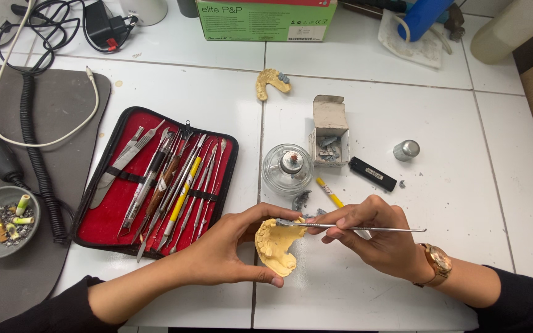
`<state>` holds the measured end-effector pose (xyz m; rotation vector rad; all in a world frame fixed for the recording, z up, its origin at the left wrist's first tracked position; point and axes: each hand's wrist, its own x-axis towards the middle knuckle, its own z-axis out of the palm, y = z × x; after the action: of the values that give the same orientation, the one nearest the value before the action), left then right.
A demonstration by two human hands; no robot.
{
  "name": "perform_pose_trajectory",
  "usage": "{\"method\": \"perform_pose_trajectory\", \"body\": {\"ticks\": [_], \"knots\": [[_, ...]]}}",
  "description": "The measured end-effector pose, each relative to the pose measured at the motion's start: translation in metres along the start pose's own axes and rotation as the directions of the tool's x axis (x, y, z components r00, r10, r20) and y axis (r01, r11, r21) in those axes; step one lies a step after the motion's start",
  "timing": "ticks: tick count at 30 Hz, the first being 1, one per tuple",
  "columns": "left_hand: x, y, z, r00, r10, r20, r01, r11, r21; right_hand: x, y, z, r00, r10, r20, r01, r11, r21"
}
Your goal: The person holds a stone dental model with a partial denture framework and uses a heated waxing instrument to add and shape wax around the framework, periodically warming the instrument tip over a small alcohol lamp. They set the model down at times to adjust tools and pick up material from a small box before resuming work on the model.
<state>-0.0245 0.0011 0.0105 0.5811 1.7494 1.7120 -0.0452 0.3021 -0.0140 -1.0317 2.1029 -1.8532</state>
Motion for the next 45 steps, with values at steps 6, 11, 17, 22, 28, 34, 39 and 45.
{"method": "perform_pose_trajectory", "body": {"ticks": [6, 11, 17, 22, 28, 34, 39, 45], "knots": [[-0.0008, -0.0004, 0.0005, 1.000, -0.004, -0.005, 0.004, 1.000, -0.006, 0.0002, 0.0007, 0.0013, 1.000, -0.007, 0.006, 0.007, 1.000, 0.019], [0.0003, -0.0001, -0.0005, 1.000, 0.005, -0.010, -0.005, 1.000, -0.005, 0.0009, 0.0014, 0.0001, 1.000, -0.017, 0.018, 0.016, 0.999, 0.032], [0.0009, 0.0006, -0.0011, 1.000, -0.015, -0.003, 0.015, 1.000, 0.016, 0.0007, 0.0024, -0.0010, 1.000, -0.021, 0.013, 0.021, 1.000, 0.003], [0.0010, 0.0005, -0.0010, 1.000, 0.008, -0.005, -0.008, 1.000, 0.014, 0.0000, 0.0018, -0.0009, 1.000, -0.011, 0.020, 0.011, 1.000, -0.014], [0.0005, 0.0003, -0.0008, 1.000, 0.014, -0.006, -0.014, 1.000, 0.005, 0.0001, 0.0008, -0.0013, 0.999, -0.019, 0.028, 0.020, 0.999, -0.026], [0.0003, 0.0009, -0.0007, 1.000, 0.012, -0.008, -0.012, 1.000, 0.005, -0.0013, 0.0025, -0.0012, 1.000, -0.005, 0.022, 0.006, 1.000, -0.004], [0.0005, 0.0016, -0.0015, 1.000, -0.014, -0.005, 0.014, 1.000, 0.002, -0.0024, 0.0049, -0.0032, 0.999, -0.021, 0.028, 0.022, 0.999, -0.046], [0.0013, 0.0024, -0.0006, 1.000, -0.001, -0.008, 0.001, 1.000, 0.002, -0.0024, 0.0049, -0.0052, 0.999, -0.036, 0.025, 0.037, 0.998, -0.057]]}}
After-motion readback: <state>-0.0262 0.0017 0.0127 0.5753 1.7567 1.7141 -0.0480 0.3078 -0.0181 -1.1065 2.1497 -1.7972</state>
